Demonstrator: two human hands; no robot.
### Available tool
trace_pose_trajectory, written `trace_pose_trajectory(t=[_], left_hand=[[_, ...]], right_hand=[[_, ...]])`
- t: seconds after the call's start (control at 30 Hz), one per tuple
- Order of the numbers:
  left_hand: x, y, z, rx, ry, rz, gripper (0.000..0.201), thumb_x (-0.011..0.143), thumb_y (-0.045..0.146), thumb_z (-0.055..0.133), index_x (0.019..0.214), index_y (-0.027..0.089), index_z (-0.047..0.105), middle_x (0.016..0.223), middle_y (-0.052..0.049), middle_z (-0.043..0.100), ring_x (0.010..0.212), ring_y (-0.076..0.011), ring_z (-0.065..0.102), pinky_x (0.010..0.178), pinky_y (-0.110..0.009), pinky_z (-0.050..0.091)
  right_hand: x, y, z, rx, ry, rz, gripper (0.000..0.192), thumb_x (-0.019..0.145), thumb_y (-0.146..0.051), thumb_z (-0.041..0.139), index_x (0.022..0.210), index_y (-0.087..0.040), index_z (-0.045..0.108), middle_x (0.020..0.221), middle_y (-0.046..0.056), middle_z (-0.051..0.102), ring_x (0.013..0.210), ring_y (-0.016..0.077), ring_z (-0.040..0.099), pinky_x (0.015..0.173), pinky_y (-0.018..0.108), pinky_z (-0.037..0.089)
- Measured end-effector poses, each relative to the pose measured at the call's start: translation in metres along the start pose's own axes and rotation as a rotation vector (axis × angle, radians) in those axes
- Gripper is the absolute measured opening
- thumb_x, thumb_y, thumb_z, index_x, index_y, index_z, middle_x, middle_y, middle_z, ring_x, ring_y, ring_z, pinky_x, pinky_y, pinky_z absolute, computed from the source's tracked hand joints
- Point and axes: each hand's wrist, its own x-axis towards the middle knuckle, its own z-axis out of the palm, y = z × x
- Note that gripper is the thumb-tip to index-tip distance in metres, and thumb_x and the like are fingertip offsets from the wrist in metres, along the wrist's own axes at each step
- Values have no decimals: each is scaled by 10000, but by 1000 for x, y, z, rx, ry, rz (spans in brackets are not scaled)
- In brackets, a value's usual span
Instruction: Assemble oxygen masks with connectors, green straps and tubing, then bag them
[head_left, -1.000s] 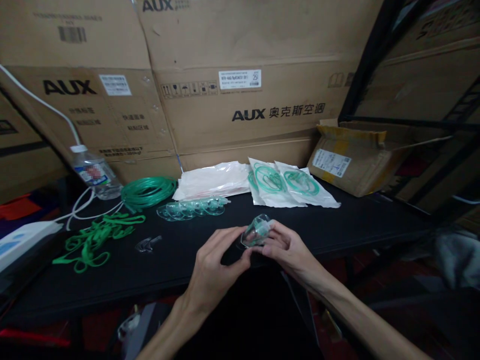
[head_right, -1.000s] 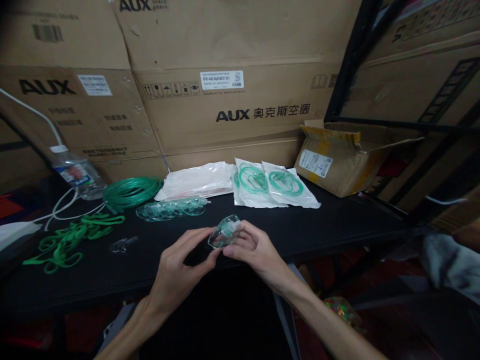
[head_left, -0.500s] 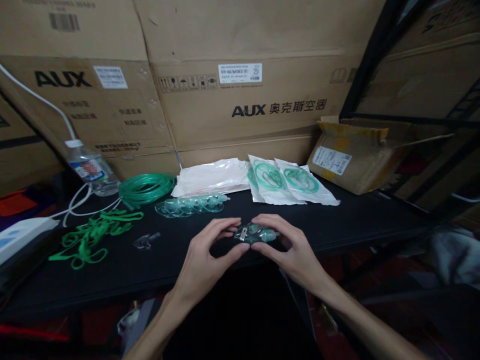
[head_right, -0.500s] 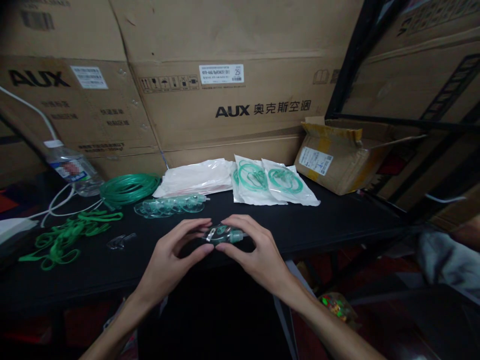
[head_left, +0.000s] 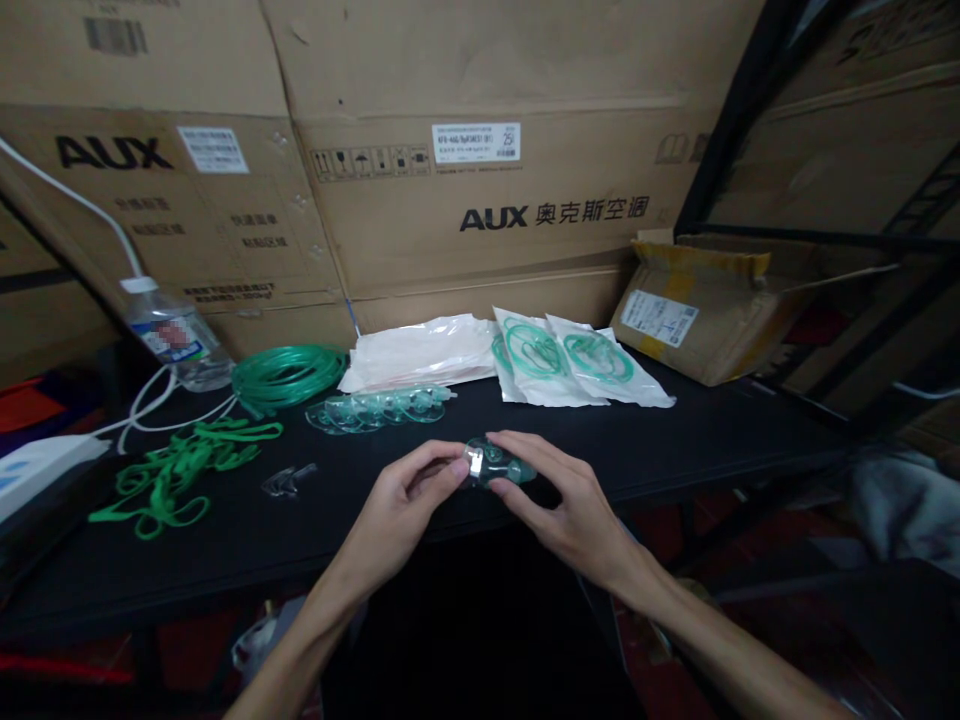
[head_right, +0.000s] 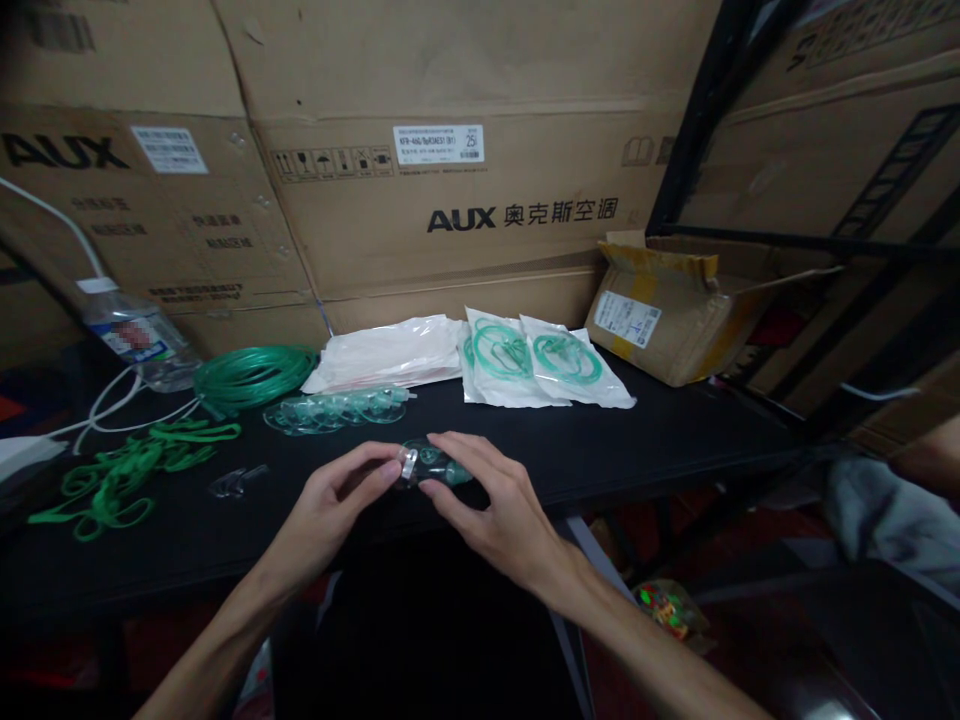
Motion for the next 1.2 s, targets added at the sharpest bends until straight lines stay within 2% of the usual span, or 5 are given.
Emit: trace_pose_trajectory(t=[0.17, 0.37, 0.73, 1.0, 1.2], left_hand=[[1, -2, 4, -1, 1, 39, 161, 891, 307, 663, 969, 187, 736, 912, -28, 750, 837, -164, 702, 798, -257, 581], [1, -9, 5, -22, -4, 27, 138, 856, 275, 707, 948, 175, 733, 838, -17, 737, 751, -146, 711, 739, -235, 593], [-3, -17, 9, 98, 86, 125, 128, 884, 289, 694, 938, 176, 717, 813, -5, 671, 595, -99, 640, 562, -194, 596], [-3, -14, 13, 68, 126, 90, 156, 876, 297, 712, 987, 187, 710, 907, -30, 745, 767, -162, 746, 728, -246, 633], [-6, -8, 16, 86, 239, 106, 139, 874, 311, 715, 877, 172, 722, 806, -11, 693, 713, -146, 718, 675, -220, 607]], right_hand=[[5, -2, 0, 92, -88, 50, 251, 914, -187, 641, 1156, -216, 706, 1071, 68, 760, 959, 209, 709, 884, 327, 547], [5, -1, 2, 76, -67, 62, 168, 880, -152, 635, 1023, -186, 717, 894, 30, 743, 786, 167, 673, 760, 269, 519], [2, 0, 7, 92, -60, 81, 145, 895, -170, 635, 1020, -199, 703, 901, 32, 733, 800, 170, 667, 771, 271, 510], [1, 1, 12, 71, 14, 71, 131, 930, -193, 595, 977, -206, 717, 877, 32, 745, 765, 168, 676, 748, 271, 520], [-1, 2, 15, 69, 95, 72, 145, 928, -191, 611, 1007, -203, 731, 950, 55, 773, 825, 184, 718, 803, 283, 560]])
